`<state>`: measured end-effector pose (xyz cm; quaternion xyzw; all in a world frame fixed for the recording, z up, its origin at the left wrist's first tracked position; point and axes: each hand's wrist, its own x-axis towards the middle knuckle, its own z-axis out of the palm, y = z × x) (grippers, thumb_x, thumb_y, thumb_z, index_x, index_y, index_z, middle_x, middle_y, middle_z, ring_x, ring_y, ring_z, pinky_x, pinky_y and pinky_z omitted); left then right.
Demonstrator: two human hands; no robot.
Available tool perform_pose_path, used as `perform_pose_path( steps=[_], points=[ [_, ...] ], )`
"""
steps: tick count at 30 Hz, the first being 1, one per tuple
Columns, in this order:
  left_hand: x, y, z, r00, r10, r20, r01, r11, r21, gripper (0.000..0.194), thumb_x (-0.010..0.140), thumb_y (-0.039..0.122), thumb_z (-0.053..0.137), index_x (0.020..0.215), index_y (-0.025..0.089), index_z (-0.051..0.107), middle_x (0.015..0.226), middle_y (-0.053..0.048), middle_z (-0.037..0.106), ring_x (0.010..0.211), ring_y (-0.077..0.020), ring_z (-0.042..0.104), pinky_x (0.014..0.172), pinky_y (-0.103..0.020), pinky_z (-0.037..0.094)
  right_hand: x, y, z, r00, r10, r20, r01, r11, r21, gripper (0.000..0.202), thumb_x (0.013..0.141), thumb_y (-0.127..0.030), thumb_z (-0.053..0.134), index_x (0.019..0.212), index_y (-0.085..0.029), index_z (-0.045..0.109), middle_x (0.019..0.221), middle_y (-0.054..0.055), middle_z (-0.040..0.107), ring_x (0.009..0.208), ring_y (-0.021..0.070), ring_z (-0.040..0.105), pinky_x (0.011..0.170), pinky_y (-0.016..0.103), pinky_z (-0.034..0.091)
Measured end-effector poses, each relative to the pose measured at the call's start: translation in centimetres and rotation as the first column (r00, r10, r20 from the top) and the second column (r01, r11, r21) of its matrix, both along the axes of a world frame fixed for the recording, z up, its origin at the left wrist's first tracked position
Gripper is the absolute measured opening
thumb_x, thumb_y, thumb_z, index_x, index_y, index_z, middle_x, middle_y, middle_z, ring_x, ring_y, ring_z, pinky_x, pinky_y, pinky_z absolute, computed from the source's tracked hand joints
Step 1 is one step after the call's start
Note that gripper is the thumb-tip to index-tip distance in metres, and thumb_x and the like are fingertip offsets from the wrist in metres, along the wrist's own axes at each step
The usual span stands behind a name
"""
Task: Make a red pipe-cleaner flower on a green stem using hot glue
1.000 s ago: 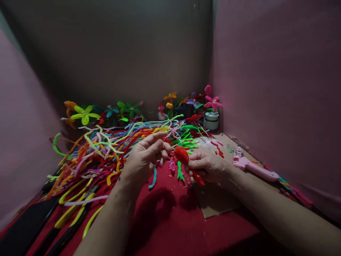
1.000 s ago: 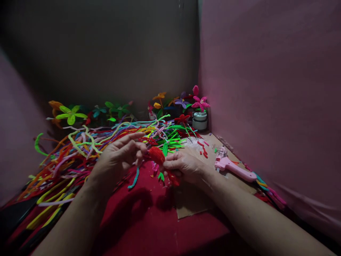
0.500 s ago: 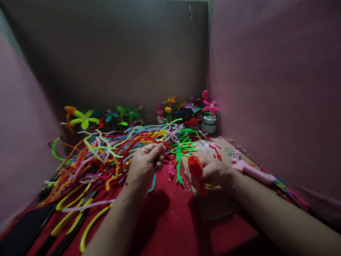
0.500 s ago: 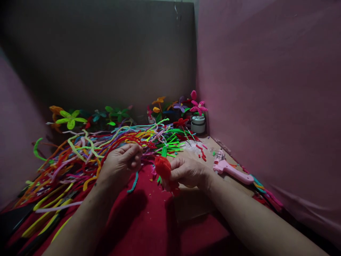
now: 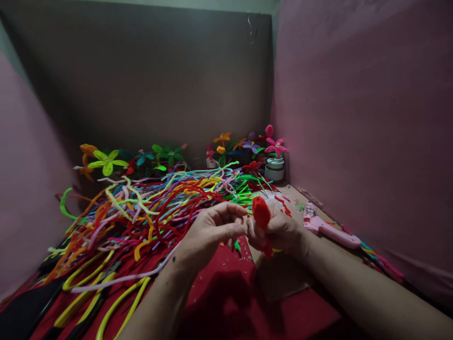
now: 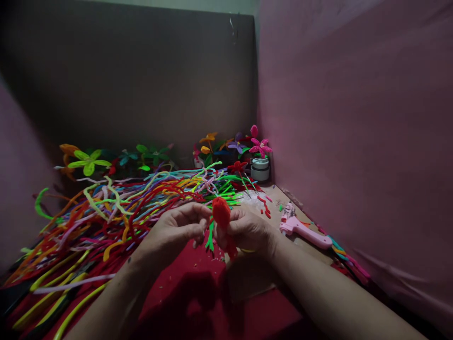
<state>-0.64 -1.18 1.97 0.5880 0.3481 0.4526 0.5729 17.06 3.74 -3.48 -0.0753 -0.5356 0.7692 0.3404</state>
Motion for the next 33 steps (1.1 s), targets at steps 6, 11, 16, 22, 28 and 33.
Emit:
perform_pose_path(
  steps=[6, 11, 16, 22, 28, 33],
  points=[
    [1.3, 0.0, -0.6, 0.997, 0.056, 0.048, -0.055, 0.998, -0.022, 0.015, 0.071, 0.024, 0.068, 0.082, 0.015, 0.063, 0.065, -0.001, 0.062, 0.050, -0.0076, 0.049, 0.047, -0.019, 0.038, -0.6, -0.1, 0.6, 0.996, -0.081, -0.026, 0.074, 0.977, -0.199, 0.026, 0.063, -0.034, 0.076, 0.067, -0.010, 0.065, 0.052, 0.003, 0.060, 0.039, 0.0050, 0.047, 0.036, 0.014, 0.027],
    [1.2, 0.4, -1.4, 0.993, 0.116, 0.039, -0.115, 0.993, -0.017, 0.018, 0.071, 0.028, 0.068, 0.081, 0.013, 0.065, 0.065, -0.001, 0.062, 0.048, -0.0071, 0.047, 0.045, -0.020, 0.035, -1.0, -0.1, 0.9, 0.994, -0.102, 0.032, 0.107, 0.964, -0.243, 0.027, 0.057, -0.029, 0.079, 0.067, -0.008, 0.066, 0.054, 0.004, 0.063, 0.040, 0.0050, 0.050, 0.035, 0.012, 0.027],
    [0.9, 1.0, -2.0, 0.980, 0.200, 0.010, -0.199, 0.979, -0.051, 0.018, 0.068, 0.029, 0.069, 0.068, 0.012, 0.064, 0.051, 0.002, 0.053, 0.042, -0.0069, 0.043, 0.043, -0.021, 0.032, -1.1, 0.1, 0.7, 0.991, -0.089, 0.103, 0.112, 0.960, -0.256, 0.026, 0.053, -0.027, 0.079, 0.066, -0.009, 0.067, 0.051, 0.003, 0.063, 0.033, 0.0024, 0.041, 0.033, 0.013, 0.026],
    [1.1, 0.9, -1.9, 0.980, 0.197, 0.004, -0.196, 0.978, -0.068, 0.019, 0.065, 0.027, 0.071, 0.069, 0.011, 0.062, 0.054, 0.001, 0.055, 0.044, -0.0079, 0.046, 0.043, -0.021, 0.033, -1.0, -0.1, 1.0, 0.987, -0.062, 0.151, 0.097, 0.965, -0.242, 0.026, 0.050, -0.028, 0.080, 0.063, -0.010, 0.066, 0.049, 0.001, 0.060, 0.035, 0.0041, 0.043, 0.035, 0.015, 0.028],
    [1.0, 1.1, -1.7, 0.959, 0.214, 0.187, -0.173, 0.962, -0.211, 0.023, 0.062, 0.023, 0.073, 0.078, 0.014, 0.059, 0.059, 0.003, 0.057, 0.043, -0.0056, 0.047, 0.041, -0.018, 0.034, -1.0, -0.2, 1.2, 0.975, -0.196, 0.104, 0.216, 0.946, -0.241, 0.022, 0.053, -0.025, 0.079, 0.065, -0.011, 0.067, 0.057, 0.002, 0.064, 0.041, 0.0050, 0.047, 0.039, 0.016, 0.029],
    [-0.1, 2.2, -2.3, 0.902, 0.391, 0.181, -0.375, 0.919, -0.119, 0.019, 0.064, 0.019, 0.069, 0.079, 0.011, 0.061, 0.059, 0.002, 0.057, 0.043, -0.0045, 0.046, 0.039, -0.015, 0.034, -0.6, 0.8, 1.5, 0.923, -0.384, 0.022, 0.369, 0.869, -0.330, 0.015, 0.054, -0.019, 0.078, 0.064, -0.014, 0.067, 0.057, 0.002, 0.066, 0.045, 0.0055, 0.050, 0.041, 0.015, 0.031]
  ],
)
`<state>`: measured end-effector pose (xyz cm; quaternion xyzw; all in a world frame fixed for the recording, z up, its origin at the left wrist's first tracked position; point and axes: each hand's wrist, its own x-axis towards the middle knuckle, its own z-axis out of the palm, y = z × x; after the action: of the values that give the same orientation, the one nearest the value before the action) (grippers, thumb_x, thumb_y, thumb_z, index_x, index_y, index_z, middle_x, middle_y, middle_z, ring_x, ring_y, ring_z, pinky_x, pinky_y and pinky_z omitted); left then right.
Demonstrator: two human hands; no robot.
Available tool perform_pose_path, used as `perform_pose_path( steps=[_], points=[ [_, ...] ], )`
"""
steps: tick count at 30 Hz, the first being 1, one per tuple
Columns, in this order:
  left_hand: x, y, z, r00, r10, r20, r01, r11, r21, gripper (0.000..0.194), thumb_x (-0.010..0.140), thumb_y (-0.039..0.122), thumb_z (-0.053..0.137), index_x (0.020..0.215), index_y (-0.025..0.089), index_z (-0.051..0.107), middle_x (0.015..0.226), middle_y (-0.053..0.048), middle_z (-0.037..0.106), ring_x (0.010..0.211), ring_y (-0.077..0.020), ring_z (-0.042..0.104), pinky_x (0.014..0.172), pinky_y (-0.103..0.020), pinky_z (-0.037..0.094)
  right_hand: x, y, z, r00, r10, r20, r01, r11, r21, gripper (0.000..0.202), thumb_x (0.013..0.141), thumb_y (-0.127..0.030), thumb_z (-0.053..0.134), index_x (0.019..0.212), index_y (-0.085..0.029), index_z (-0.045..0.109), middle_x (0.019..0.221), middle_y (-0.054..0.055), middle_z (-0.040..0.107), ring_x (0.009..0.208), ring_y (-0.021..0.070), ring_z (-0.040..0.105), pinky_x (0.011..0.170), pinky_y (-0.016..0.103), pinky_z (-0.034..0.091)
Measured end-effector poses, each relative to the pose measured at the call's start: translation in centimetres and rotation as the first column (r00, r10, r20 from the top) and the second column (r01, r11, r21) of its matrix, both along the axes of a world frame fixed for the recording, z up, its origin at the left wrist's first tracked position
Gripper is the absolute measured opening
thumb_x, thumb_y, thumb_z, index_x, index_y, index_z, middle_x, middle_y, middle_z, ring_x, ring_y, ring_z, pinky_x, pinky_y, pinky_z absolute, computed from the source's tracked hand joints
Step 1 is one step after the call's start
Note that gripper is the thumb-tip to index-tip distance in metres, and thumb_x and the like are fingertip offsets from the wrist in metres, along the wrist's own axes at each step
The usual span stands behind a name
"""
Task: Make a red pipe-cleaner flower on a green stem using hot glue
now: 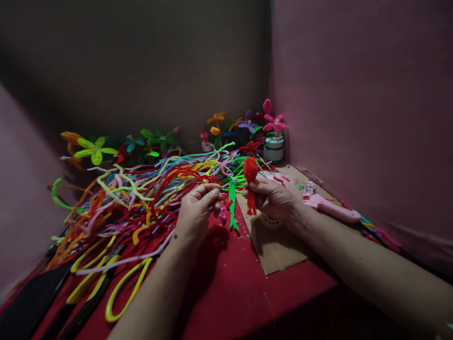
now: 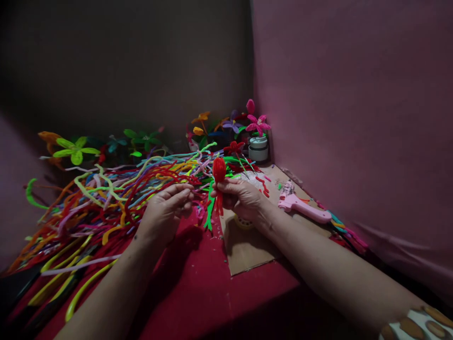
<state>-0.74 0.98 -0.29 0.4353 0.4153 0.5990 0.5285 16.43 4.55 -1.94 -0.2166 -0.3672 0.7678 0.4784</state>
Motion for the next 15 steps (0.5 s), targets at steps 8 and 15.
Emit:
perform_pose_path(
  steps=[8, 15],
  points=[
    [-0.4, 1.4, -2.0, 0.987, 0.160, -0.022, -0.161, 0.986, -0.046, 0.019, 0.070, 0.031, 0.063, 0.075, 0.016, 0.053, 0.053, 0.007, 0.045, 0.036, -0.0033, 0.035, 0.033, -0.015, 0.026, 0.4, 0.8, -0.2, 0.995, -0.089, -0.034, 0.086, 0.992, -0.092, 0.005, 0.068, -0.018, 0.070, 0.068, -0.015, 0.066, 0.056, -0.001, 0.064, 0.045, 0.0058, 0.050, 0.044, 0.018, 0.034],
    [2.5, -1.1, -3.4, 0.744, 0.247, -0.621, -0.086, 0.957, 0.277, 0.018, 0.085, 0.029, 0.046, 0.075, 0.017, 0.054, 0.058, 0.004, 0.048, 0.049, -0.0070, 0.043, 0.048, -0.018, 0.036, -0.1, 0.7, -0.6, 0.989, -0.091, -0.118, 0.069, 0.981, -0.182, 0.009, 0.066, -0.016, 0.073, 0.067, -0.015, 0.064, 0.055, -0.003, 0.062, 0.047, 0.0057, 0.051, 0.044, 0.018, 0.034]
  ],
)
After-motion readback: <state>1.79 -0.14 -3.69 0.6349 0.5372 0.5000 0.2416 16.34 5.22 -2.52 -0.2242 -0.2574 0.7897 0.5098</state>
